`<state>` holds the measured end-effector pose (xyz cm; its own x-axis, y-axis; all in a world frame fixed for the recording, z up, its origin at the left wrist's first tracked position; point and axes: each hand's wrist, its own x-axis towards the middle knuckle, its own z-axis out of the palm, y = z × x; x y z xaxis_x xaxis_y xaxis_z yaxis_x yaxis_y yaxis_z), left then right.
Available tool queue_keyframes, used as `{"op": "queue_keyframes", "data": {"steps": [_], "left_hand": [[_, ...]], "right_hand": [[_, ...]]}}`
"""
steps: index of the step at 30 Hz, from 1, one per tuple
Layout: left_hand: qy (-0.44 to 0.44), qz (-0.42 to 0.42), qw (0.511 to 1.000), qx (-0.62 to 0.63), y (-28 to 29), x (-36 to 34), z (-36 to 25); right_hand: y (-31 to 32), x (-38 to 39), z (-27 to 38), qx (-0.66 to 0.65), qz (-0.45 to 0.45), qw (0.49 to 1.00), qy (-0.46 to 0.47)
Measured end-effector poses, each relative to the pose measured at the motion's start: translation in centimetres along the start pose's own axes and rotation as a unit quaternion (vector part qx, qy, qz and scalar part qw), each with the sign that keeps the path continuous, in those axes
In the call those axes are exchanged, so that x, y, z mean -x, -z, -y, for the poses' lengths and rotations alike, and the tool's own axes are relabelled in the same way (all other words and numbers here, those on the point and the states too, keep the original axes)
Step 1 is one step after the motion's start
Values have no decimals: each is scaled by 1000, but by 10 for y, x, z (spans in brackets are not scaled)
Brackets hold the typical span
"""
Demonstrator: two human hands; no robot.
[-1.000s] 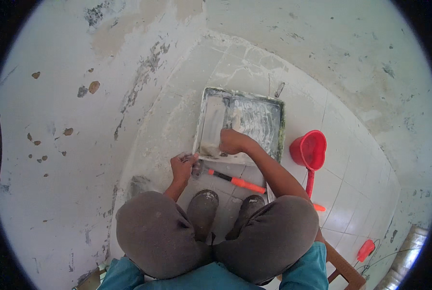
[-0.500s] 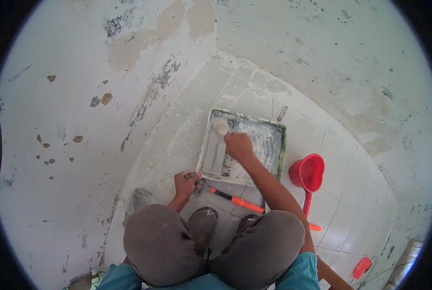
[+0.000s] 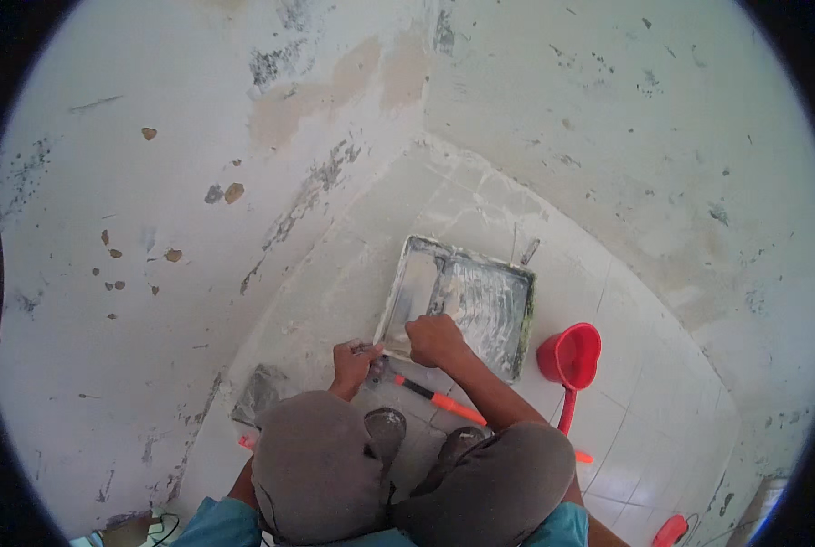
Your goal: The person is applying plaster to a wall using a trowel and a putty knife.
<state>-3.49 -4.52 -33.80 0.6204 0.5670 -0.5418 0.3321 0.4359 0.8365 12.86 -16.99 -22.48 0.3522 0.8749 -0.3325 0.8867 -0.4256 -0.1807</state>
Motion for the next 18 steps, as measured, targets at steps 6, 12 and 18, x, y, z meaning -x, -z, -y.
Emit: {"op": "queue_keyframes", "data": {"steps": [6, 12, 18], "left_hand": [[9, 7, 1000, 28, -5, -6, 12], [20, -23, 999, 29, -2, 3, 3], [17, -28, 999, 20, -5, 4, 3]], "right_hand": [[-37, -1, -17, 17, -112, 993, -21], [-18, 15, 12, -1, -66, 997, 35], [-29, 10, 2, -3, -83, 996, -35]]}}
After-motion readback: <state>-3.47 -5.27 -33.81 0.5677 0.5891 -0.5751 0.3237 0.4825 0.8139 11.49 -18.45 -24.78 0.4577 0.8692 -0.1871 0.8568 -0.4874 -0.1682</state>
